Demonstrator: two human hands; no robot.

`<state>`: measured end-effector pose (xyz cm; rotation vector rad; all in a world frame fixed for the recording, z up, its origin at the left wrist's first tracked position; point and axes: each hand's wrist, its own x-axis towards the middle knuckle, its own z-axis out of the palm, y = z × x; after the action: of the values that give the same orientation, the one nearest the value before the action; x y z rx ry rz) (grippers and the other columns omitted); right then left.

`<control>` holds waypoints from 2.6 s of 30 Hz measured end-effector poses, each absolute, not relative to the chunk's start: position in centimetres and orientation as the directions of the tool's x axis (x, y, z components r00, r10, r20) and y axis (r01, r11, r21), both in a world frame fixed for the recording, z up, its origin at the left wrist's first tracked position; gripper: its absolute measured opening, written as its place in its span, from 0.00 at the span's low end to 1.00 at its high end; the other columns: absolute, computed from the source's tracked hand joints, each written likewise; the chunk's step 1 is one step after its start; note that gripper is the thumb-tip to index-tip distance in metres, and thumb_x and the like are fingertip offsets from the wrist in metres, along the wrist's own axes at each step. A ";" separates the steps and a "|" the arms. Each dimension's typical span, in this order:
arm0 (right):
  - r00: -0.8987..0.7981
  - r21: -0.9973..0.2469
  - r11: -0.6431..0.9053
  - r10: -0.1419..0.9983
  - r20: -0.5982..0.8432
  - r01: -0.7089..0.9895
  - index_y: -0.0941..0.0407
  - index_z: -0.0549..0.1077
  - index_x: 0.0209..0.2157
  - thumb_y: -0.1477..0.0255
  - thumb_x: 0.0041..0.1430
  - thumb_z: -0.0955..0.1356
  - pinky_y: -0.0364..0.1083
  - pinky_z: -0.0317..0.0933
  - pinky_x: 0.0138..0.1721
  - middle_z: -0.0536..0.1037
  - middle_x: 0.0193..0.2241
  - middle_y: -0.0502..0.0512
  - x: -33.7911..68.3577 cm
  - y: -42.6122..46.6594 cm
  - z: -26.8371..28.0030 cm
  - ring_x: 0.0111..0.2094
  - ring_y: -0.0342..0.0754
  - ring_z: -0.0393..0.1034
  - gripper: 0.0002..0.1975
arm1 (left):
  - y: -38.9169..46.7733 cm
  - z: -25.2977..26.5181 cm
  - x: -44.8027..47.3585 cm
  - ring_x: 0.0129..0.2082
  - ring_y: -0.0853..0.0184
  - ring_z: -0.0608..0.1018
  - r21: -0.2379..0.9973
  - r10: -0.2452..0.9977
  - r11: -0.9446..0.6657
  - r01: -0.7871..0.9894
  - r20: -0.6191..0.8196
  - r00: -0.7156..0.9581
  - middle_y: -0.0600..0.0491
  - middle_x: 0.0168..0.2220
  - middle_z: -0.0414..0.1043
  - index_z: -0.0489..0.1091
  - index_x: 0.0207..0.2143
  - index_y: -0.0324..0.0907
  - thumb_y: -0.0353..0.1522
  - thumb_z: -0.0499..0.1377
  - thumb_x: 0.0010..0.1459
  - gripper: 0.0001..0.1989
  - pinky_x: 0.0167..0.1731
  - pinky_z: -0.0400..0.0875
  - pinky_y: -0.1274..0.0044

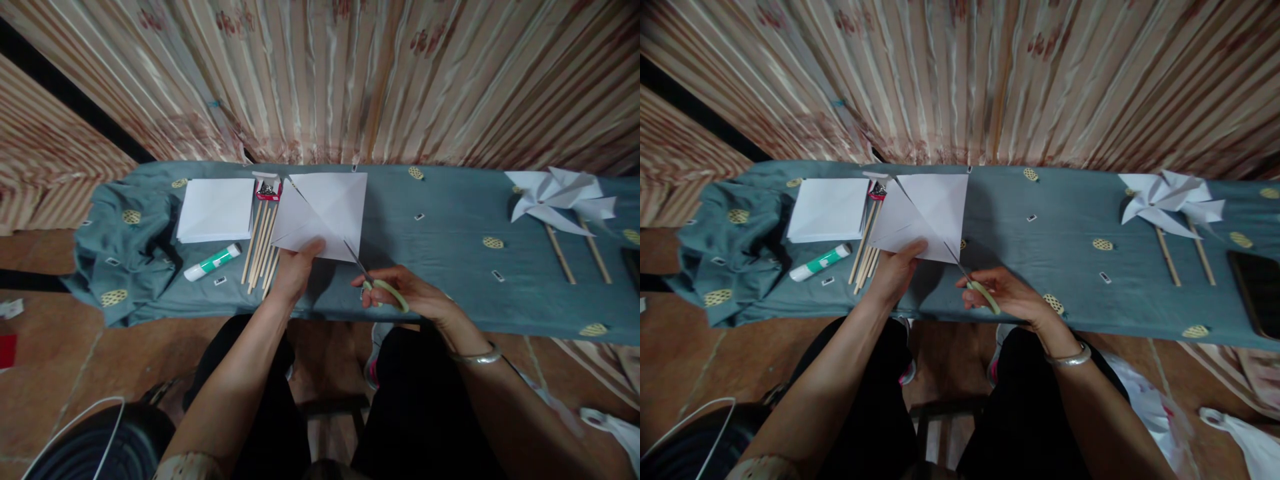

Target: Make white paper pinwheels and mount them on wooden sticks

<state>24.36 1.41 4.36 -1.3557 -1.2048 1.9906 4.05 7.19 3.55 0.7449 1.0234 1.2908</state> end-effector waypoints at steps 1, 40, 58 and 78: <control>-0.424 -0.850 -0.515 0.749 -0.509 0.110 0.61 0.77 0.43 0.58 0.47 0.77 0.46 0.68 0.33 0.79 0.28 0.53 24.4 1.4 4.3 0.28 0.44 0.72 0.26 | 7.2 3.5 4.0 0.51 0.57 0.77 0.903 0.982 0.162 -0.398 -0.188 -0.026 0.48 0.48 0.78 0.71 0.52 0.43 0.31 0.68 0.40 0.32 0.55 0.68 0.63; -0.408 -0.831 -0.555 0.750 -0.520 0.038 0.62 0.78 0.41 0.61 0.38 0.81 0.41 0.62 0.26 0.73 0.22 0.46 23.8 1.3 4.2 0.23 0.39 0.67 0.29 | 7.4 3.2 3.6 0.46 0.58 0.78 0.917 0.989 0.120 -0.380 -0.145 -0.039 0.48 0.46 0.79 0.71 0.52 0.43 0.31 0.68 0.40 0.32 0.55 0.67 0.63; -0.386 -0.859 -0.499 0.775 -0.501 0.115 0.63 0.78 0.42 0.57 0.39 0.80 0.42 0.63 0.27 0.73 0.22 0.47 23.5 1.4 4.3 0.24 0.39 0.67 0.31 | 7.3 3.3 3.5 0.47 0.58 0.77 0.940 0.991 0.117 -0.320 -0.132 -0.025 0.48 0.46 0.79 0.71 0.52 0.42 0.31 0.67 0.41 0.31 0.55 0.67 0.63; -0.369 -0.790 -0.612 0.745 -0.556 -0.045 0.62 0.79 0.39 0.64 0.36 0.82 0.41 0.63 0.26 0.74 0.22 0.48 23.5 1.4 3.5 0.23 0.39 0.69 0.28 | 7.0 2.9 3.9 0.46 0.59 0.77 0.948 0.989 0.130 -0.291 -0.145 -0.031 0.47 0.46 0.78 0.73 0.48 0.41 0.31 0.67 0.39 0.29 0.54 0.66 0.64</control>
<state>23.50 1.40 3.53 -1.3408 -0.9532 2.0231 3.87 7.01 2.89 0.8683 1.0911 1.2673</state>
